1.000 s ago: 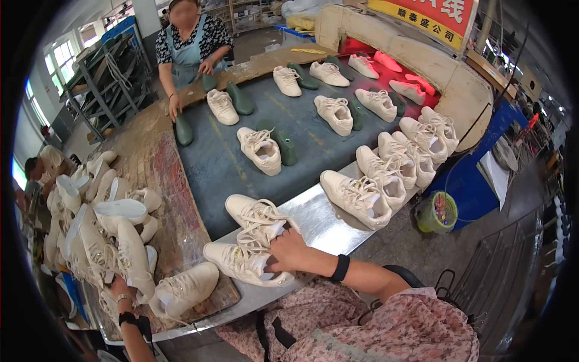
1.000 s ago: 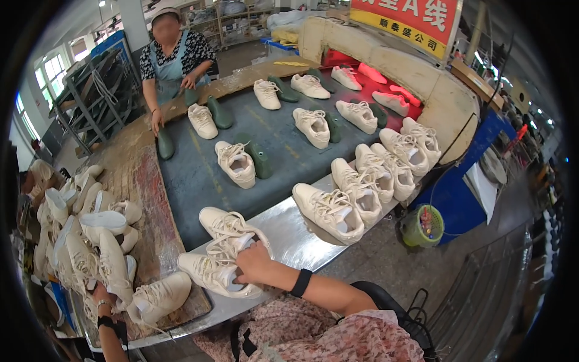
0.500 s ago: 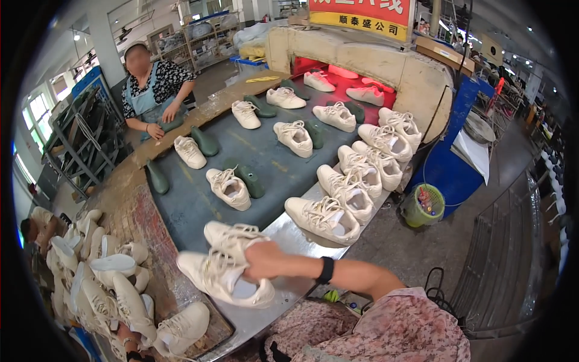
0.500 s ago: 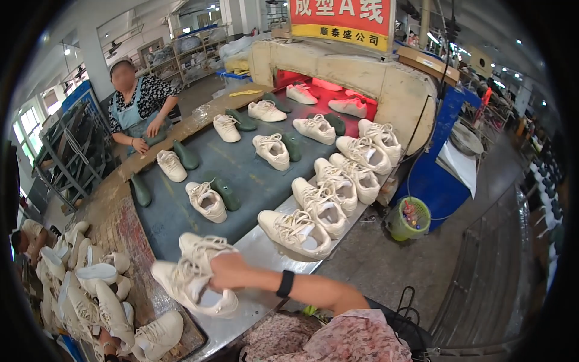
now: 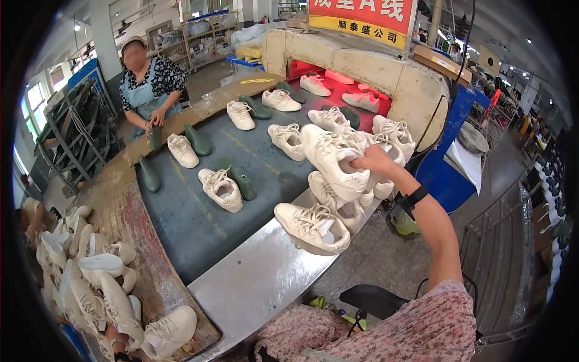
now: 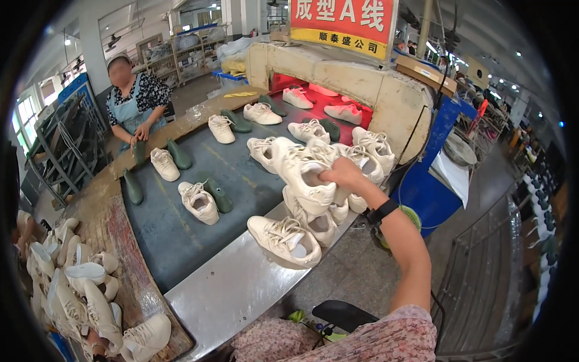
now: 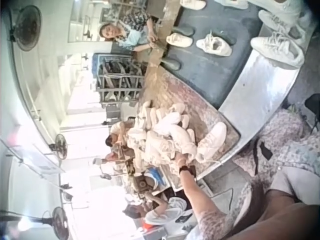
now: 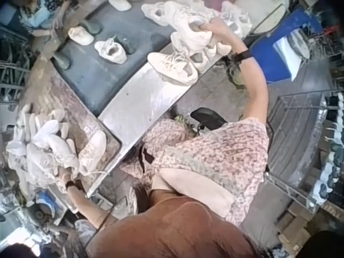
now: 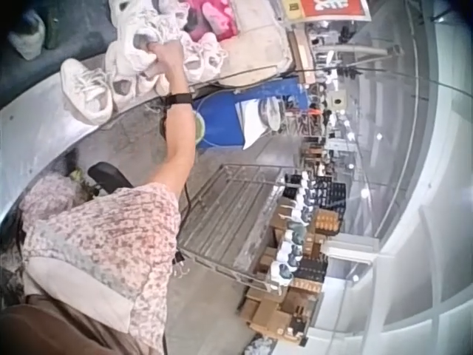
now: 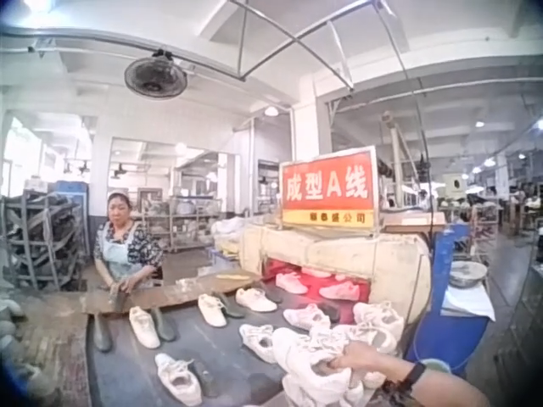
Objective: The recorder is sorting newly manufactured white sneakers onto a conveyor belt in a factory setting.
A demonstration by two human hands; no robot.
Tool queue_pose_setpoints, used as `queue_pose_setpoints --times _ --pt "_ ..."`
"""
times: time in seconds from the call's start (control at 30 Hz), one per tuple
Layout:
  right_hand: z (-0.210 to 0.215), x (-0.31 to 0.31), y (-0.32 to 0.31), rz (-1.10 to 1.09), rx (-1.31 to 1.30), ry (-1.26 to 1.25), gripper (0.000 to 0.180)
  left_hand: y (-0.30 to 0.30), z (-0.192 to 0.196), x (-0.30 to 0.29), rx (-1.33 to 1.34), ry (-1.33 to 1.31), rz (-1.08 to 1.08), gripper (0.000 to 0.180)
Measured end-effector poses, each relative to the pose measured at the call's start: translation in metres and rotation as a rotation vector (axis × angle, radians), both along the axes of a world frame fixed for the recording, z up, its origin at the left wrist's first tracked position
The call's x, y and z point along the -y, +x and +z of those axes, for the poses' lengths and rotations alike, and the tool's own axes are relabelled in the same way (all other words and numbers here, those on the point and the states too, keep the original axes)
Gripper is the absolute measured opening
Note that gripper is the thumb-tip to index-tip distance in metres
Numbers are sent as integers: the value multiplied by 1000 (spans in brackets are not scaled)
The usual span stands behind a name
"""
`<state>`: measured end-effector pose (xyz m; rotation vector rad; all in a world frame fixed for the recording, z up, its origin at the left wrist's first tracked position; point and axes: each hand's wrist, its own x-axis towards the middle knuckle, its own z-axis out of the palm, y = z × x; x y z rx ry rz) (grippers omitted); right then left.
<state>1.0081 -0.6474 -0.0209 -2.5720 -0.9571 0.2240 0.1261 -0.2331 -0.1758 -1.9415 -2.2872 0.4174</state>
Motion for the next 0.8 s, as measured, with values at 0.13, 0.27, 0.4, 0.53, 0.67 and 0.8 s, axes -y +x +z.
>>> queue_pose_setpoints --times 0.13,0.27,0.4,0.53,0.67,0.8 --pt "-20 1 12 2 -43 41 56 -46 -10 6 -130 -37 69 96" --pt "-52 37 47 73 235 -54 55 29 11 14 -174 -94 -264 97" --pt "-58 25 47 -46 284 -280 59 7 22 29 97 47 72 94" --pt "-55 41 53 -168 226 -295 60 19 21 27 -22 8 -73 89" --pt "-41 19 48 -108 319 -431 61 -38 9 27 -94 67 -1 84" --pt "-58 38 58 -139 216 -628 54 -8 4 18 -24 48 -87 82"
